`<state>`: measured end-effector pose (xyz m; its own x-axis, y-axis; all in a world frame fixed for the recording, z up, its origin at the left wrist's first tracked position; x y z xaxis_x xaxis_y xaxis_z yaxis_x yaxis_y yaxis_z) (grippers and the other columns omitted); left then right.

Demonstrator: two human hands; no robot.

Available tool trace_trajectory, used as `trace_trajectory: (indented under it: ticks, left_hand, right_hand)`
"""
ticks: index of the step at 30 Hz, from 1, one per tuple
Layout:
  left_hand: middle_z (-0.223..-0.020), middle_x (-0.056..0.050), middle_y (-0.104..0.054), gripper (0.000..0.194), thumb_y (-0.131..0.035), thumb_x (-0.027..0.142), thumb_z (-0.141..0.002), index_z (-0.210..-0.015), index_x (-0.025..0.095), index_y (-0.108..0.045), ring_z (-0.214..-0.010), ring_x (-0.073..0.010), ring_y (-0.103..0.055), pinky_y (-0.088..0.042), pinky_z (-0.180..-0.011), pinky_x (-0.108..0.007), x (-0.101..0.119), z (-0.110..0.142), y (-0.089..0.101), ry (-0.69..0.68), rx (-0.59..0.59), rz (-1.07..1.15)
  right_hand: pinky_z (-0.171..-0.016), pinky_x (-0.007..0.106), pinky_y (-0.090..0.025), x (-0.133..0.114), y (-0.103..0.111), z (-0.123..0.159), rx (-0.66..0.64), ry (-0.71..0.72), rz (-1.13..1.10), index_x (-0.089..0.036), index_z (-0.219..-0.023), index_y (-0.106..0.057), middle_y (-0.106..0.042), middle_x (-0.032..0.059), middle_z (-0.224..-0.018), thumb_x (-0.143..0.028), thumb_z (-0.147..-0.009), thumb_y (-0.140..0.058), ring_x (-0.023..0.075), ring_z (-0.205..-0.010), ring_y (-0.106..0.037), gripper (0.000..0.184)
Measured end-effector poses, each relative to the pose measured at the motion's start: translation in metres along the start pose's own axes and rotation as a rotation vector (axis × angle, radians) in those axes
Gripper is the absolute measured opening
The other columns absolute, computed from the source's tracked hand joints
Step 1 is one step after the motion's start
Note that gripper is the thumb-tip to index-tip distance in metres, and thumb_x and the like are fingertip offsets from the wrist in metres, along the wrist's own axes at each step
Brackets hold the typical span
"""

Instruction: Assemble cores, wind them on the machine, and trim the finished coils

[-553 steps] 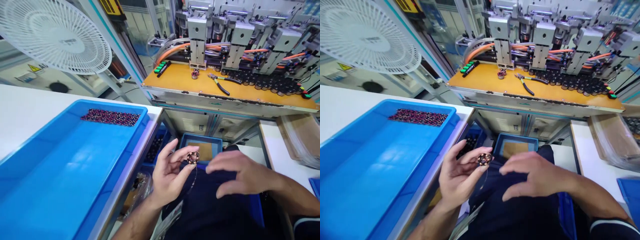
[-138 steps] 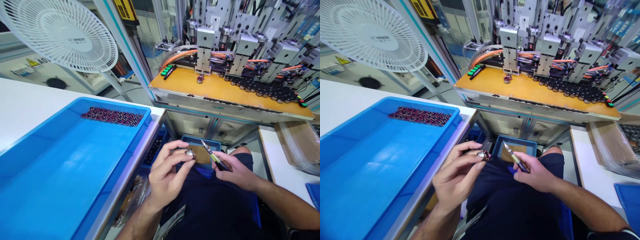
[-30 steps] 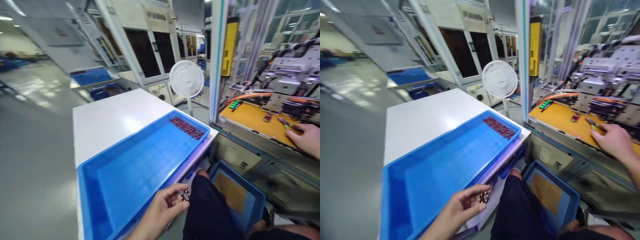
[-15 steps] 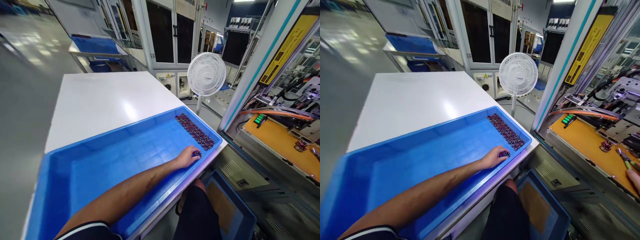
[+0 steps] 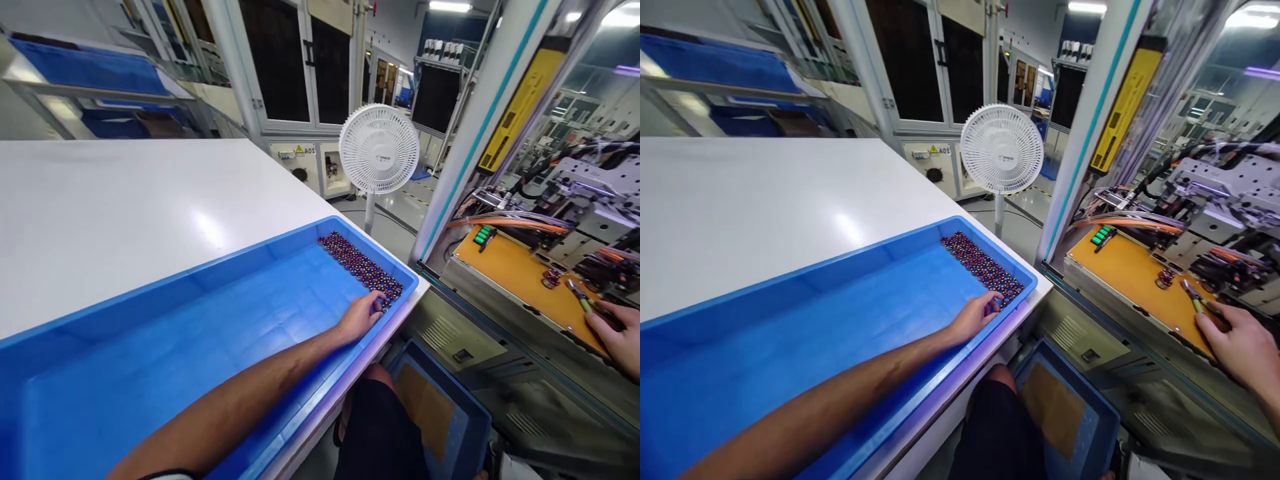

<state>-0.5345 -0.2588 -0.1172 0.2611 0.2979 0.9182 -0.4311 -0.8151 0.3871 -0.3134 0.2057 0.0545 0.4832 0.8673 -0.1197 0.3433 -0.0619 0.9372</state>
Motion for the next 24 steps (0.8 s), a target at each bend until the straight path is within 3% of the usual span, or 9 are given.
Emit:
trace_trajectory:
  ticks: [4, 8, 10, 13, 16, 19, 21, 24]
  left_hand:
    - [-0.07, 0.001, -0.069, 0.033, -0.073, 0.029, -0.064, -0.096, 0.02, -0.067, -0.063, -0.0162, -0.062, -0.05, -0.063, -0.027, 0.002, 0.002, 0.002, -0.003, -0.003, -0.043]
    - [-0.071, -0.001, -0.071, 0.031, -0.07, 0.026, -0.062, -0.092, 0.019, -0.068, -0.057, -0.017, -0.061, -0.051, -0.06, -0.029, 0.023, -0.001, 0.014, -0.031, 0.003, -0.134]
    - [-0.073, -0.002, -0.072, 0.033, -0.068, 0.027, -0.064, -0.096, 0.018, -0.067, -0.058, -0.0185, -0.062, -0.051, -0.062, -0.031, 0.051, -0.011, 0.022, -0.075, 0.032, -0.187]
    - [-0.083, -0.004, -0.073, 0.039, -0.066, 0.032, -0.07, -0.107, 0.019, -0.066, -0.068, -0.02, -0.063, -0.052, -0.073, -0.033, 0.115, -0.036, 0.018, -0.199, 0.069, -0.23]
    - [-0.089, -0.003, -0.072, 0.041, -0.067, 0.031, -0.073, -0.113, 0.021, -0.065, -0.078, -0.0207, -0.064, -0.05, -0.083, -0.033, 0.188, -0.059, -0.017, -0.342, 0.05, -0.218]
    - [-0.087, -0.003, -0.071, 0.037, -0.074, 0.022, -0.07, -0.106, 0.021, -0.067, -0.08, -0.0205, -0.065, -0.049, -0.087, -0.035, 0.249, -0.067, -0.07, -0.453, 0.011, -0.179]
    - [-0.083, -0.003, -0.069, 0.029, -0.075, 0.02, -0.072, -0.1, 0.018, -0.068, -0.078, -0.0195, -0.065, -0.05, -0.085, -0.037, 0.278, -0.065, -0.106, -0.502, -0.001, -0.152]
    - [-0.091, -0.004, -0.067, 0.023, -0.064, 0.032, -0.088, -0.102, 0.014, -0.063, -0.081, -0.0174, -0.065, -0.054, -0.078, -0.038, 0.302, -0.064, -0.148, -0.532, -0.008, -0.104]
  right_hand:
    - [-0.091, 0.042, -0.043, -0.04, 0.014, 0.009, -0.012, -0.072, 0.148, -0.005, -0.118, -0.066, -0.061, 0.0265, -0.124, -0.039, -0.087, -0.051, 0.0343, -0.114, -0.057, 0.048]
    - [-0.096, 0.037, -0.042, -0.053, 0.016, 0.014, 0.008, -0.049, 0.126, -0.004, -0.118, -0.064, -0.062, 0.0238, -0.124, -0.034, -0.09, -0.047, 0.0307, -0.113, -0.057, 0.045]
    - [-0.096, 0.035, -0.042, -0.052, 0.013, 0.014, 0.009, -0.054, 0.118, -0.007, -0.116, -0.065, -0.064, 0.0209, -0.12, -0.032, -0.089, -0.051, 0.0284, -0.112, -0.058, 0.039]
    - [-0.097, 0.038, -0.043, -0.051, 0.011, 0.013, 0.005, -0.079, 0.104, -0.01, -0.115, -0.063, -0.064, 0.0152, -0.117, -0.032, -0.091, -0.055, 0.0249, -0.111, -0.058, 0.034]
    - [-0.096, 0.044, -0.047, -0.056, 0.015, 0.016, -0.006, -0.097, 0.096, -0.014, -0.116, -0.06, -0.061, 0.0096, -0.119, -0.037, -0.094, -0.057, 0.0225, -0.109, -0.059, 0.032]
    - [-0.093, 0.044, -0.051, -0.063, 0.027, 0.025, 0.003, -0.107, 0.088, -0.015, -0.115, -0.06, -0.06, 0.0087, -0.119, -0.036, -0.095, -0.057, 0.0215, -0.107, -0.06, 0.029]
    - [-0.092, 0.043, -0.052, -0.066, 0.034, 0.032, 0.024, -0.112, 0.071, -0.015, -0.115, -0.06, -0.061, 0.0086, -0.119, -0.035, -0.095, -0.057, 0.0211, -0.106, -0.06, 0.028]
    - [-0.091, 0.043, -0.052, -0.067, 0.039, 0.034, 0.055, -0.119, 0.021, -0.015, -0.114, -0.06, -0.061, 0.0084, -0.118, -0.035, -0.095, -0.058, 0.021, -0.105, -0.061, 0.028]
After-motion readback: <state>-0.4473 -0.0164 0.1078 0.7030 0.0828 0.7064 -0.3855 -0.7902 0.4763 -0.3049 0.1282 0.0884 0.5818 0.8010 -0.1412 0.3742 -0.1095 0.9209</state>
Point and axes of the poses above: each hand's wrist, its own z-axis away from the middle knuckle, its own y-axis out of the back of the hand, x = y × z, the point moved 4 cm from there along -z, towards the middle knuckle
